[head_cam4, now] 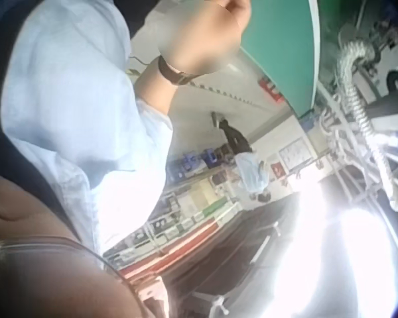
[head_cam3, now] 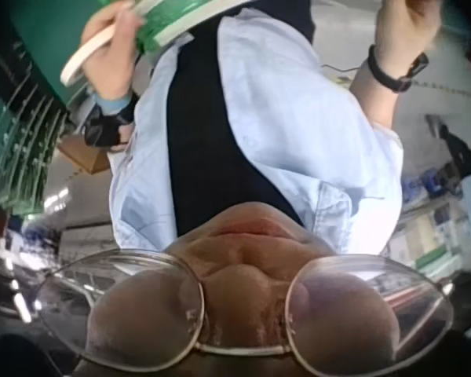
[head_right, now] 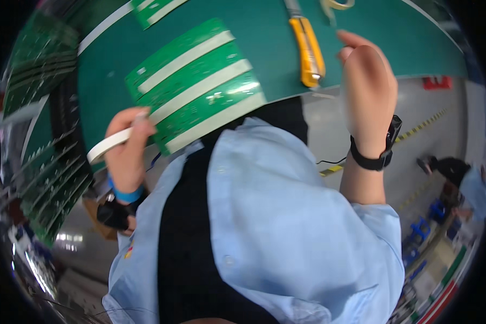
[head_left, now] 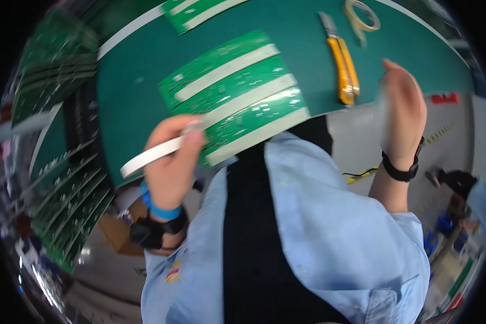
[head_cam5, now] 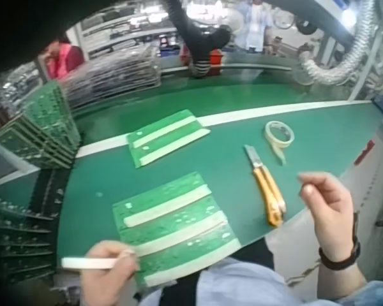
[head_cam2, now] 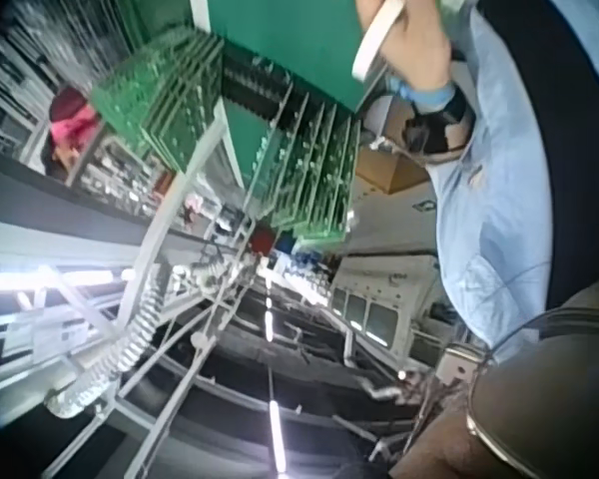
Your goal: The person picks up a circuit board, peels off tape fragments by hand, and places it on a stack. They then take a new circuit board, apply strips of tape from a roll across it, and cut each strip with a utility knife.
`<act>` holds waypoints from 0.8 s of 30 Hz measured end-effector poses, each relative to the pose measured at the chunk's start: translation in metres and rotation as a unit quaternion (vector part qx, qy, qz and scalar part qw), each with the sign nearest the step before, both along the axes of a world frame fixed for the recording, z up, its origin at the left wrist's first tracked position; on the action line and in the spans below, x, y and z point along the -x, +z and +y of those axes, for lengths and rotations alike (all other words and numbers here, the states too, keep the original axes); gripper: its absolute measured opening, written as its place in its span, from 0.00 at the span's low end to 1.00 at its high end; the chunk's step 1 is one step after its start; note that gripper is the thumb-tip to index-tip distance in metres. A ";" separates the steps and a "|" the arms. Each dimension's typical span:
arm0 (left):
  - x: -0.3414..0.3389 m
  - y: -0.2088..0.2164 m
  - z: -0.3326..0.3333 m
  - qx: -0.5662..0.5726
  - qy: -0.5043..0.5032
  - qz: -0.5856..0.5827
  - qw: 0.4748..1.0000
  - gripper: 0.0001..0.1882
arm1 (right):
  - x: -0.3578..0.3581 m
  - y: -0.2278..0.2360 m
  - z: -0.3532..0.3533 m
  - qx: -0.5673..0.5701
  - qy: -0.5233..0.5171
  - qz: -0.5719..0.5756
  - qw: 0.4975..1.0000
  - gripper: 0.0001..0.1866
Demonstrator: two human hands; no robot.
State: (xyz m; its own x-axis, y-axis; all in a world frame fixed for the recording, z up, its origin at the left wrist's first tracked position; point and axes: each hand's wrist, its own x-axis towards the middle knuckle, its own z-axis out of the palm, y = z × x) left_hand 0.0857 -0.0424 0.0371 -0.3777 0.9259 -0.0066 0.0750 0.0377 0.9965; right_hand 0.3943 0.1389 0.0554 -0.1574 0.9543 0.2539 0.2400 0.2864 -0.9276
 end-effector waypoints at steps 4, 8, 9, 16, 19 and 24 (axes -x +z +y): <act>-0.010 0.005 0.003 -0.026 -0.054 -0.100 0.993 0.10 | 0.079 0.008 -0.028 0.066 0.313 -0.093 0.943 0.12; -0.009 0.008 0.001 -0.039 -0.076 -0.118 0.989 0.11 | 0.129 0.007 -0.041 0.046 0.428 -0.072 0.899 0.13; -0.009 0.008 0.000 -0.054 -0.075 -0.126 0.988 0.11 | 0.136 0.007 -0.043 0.073 0.437 -0.067 0.894 0.13; -0.006 -0.006 -0.005 -0.088 -0.070 -0.011 0.994 0.15 | 0.156 0.001 -0.056 0.280 0.410 -0.006 0.868 0.11; -0.007 -0.011 -0.006 -0.079 -0.069 -0.046 0.993 0.16 | 0.161 -0.005 -0.063 0.269 0.373 0.039 0.887 0.11; -0.001 -0.014 -0.006 -0.086 -0.120 0.017 0.989 0.24 | 0.163 -0.010 -0.066 0.276 0.364 0.060 0.888 0.10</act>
